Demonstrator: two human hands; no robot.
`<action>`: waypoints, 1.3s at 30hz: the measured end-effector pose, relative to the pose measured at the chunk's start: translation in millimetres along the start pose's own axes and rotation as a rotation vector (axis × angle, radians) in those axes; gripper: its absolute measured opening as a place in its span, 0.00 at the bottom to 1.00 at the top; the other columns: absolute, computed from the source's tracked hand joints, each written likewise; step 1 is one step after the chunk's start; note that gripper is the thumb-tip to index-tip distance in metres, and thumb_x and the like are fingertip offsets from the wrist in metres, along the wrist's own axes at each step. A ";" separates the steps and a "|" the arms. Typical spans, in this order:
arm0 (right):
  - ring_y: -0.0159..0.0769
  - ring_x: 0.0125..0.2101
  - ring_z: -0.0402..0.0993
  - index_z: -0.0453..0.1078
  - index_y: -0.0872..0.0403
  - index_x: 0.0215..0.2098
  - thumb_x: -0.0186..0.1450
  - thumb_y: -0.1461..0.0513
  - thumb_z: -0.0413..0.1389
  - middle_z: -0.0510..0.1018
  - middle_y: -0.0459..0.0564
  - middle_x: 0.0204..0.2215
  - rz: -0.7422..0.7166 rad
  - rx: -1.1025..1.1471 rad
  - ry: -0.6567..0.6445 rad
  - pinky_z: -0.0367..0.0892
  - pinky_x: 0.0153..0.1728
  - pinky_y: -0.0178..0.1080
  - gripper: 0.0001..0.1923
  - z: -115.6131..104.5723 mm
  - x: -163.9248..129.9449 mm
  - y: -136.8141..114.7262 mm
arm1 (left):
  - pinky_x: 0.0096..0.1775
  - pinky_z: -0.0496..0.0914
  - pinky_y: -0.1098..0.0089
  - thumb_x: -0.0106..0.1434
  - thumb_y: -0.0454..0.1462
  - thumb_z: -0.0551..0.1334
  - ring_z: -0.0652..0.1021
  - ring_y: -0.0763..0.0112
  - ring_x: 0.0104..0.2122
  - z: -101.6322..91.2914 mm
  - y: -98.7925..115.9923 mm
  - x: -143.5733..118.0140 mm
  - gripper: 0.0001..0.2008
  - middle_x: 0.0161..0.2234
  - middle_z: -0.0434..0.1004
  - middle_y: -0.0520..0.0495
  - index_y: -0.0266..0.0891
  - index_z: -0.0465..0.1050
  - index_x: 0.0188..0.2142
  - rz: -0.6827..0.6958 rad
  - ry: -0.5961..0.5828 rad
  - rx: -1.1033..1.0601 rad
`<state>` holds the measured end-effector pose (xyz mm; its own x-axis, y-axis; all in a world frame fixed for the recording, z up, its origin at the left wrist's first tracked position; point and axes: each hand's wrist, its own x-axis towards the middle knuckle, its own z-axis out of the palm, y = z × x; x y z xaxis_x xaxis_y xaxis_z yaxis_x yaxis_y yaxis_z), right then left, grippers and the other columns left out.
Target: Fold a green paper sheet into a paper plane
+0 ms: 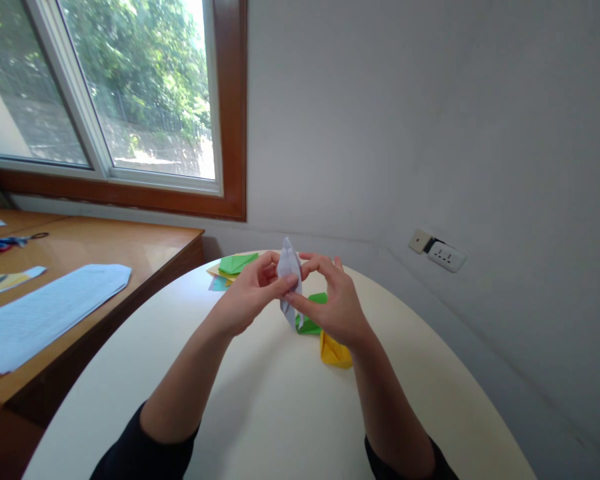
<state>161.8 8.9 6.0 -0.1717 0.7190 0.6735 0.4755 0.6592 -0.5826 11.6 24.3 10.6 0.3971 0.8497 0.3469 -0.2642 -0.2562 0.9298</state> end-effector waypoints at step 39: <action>0.32 0.30 0.74 0.63 0.50 0.41 0.46 0.61 0.64 0.74 0.45 0.34 0.712 0.781 -0.074 0.68 0.31 0.35 0.26 28.6 -52.1 41.6 | 0.34 0.70 0.66 0.47 0.34 0.63 0.73 0.70 0.26 -9.7 -62.7 -21.9 0.06 0.23 0.69 0.51 0.35 0.72 0.28 -0.159 0.193 0.080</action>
<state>165.9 5.2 -66.4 -0.1368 0.9894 0.0479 -0.1952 0.0205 -0.9806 11.0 26.2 -56.4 0.2507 0.9525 0.1729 -0.1383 -0.1415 0.9802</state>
